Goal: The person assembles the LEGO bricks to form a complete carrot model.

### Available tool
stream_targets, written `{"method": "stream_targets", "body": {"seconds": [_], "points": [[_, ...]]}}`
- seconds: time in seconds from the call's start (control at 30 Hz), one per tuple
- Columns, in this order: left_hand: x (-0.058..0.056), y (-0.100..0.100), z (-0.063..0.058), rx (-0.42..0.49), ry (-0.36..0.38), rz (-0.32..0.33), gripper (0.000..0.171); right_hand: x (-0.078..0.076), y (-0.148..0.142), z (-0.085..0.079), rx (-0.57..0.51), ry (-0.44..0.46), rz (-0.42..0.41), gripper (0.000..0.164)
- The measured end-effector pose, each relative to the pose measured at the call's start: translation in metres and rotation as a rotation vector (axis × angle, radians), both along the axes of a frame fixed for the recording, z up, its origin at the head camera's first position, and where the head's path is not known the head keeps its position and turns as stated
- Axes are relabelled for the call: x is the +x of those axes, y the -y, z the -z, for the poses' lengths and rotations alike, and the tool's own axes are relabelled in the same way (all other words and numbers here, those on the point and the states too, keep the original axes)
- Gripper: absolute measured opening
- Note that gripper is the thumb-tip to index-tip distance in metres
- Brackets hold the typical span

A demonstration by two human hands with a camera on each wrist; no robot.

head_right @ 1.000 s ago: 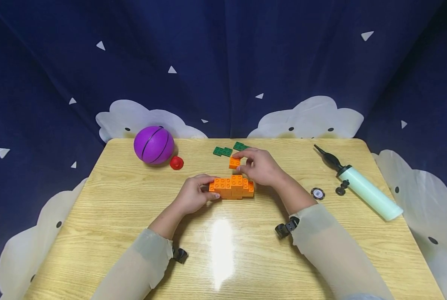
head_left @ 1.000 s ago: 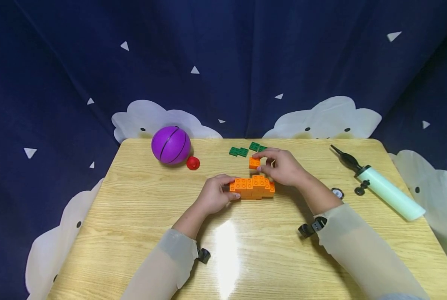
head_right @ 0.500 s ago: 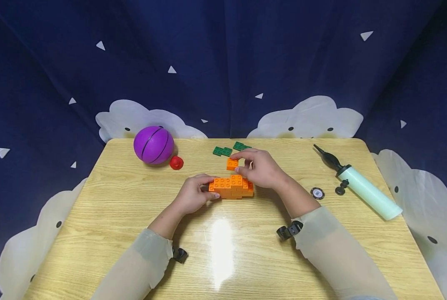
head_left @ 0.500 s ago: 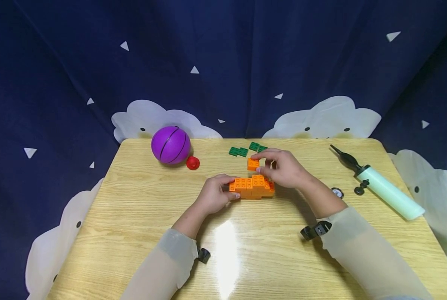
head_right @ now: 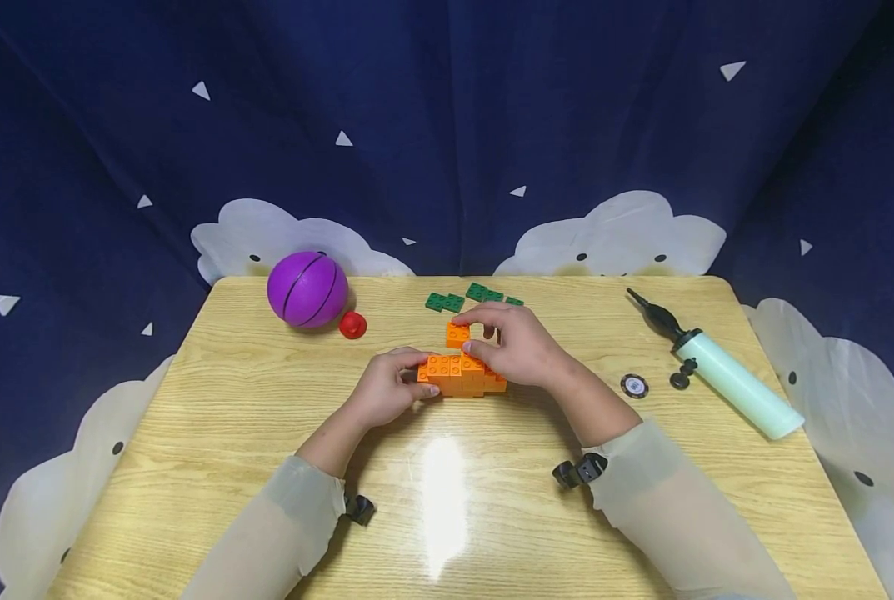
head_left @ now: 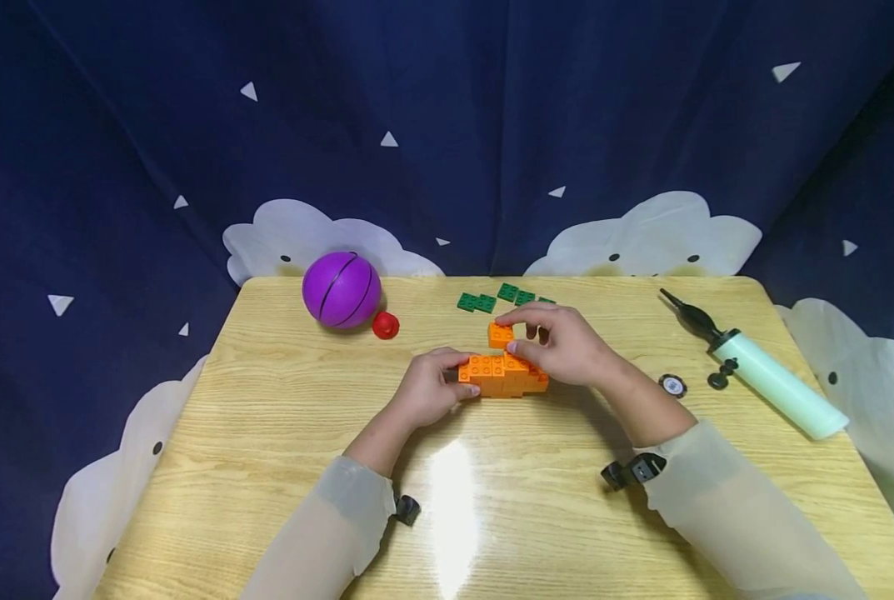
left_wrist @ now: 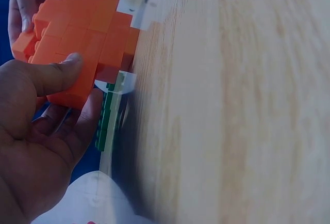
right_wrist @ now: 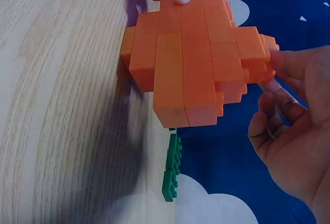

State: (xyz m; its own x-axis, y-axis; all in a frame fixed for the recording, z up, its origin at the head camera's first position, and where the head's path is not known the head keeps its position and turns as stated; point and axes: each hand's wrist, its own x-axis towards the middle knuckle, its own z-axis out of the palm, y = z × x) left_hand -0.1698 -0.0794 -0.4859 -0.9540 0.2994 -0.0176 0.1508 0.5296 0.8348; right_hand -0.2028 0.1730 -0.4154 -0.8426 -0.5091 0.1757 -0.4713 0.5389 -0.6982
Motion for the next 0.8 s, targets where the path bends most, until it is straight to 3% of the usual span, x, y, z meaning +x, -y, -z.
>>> {"method": "stream_targets", "body": {"seconds": [0.37,0.8], "points": [[0.0,0.0,-0.001,-0.001,-0.012,0.002,0.051,0.009,0.01,0.0,0.011,0.013,-0.024,0.035],[0.001,0.001,-0.001,0.013,-0.023,0.005,0.051,0.018,0.015,0.006,0.063,-0.071,-0.048,0.034]]}}
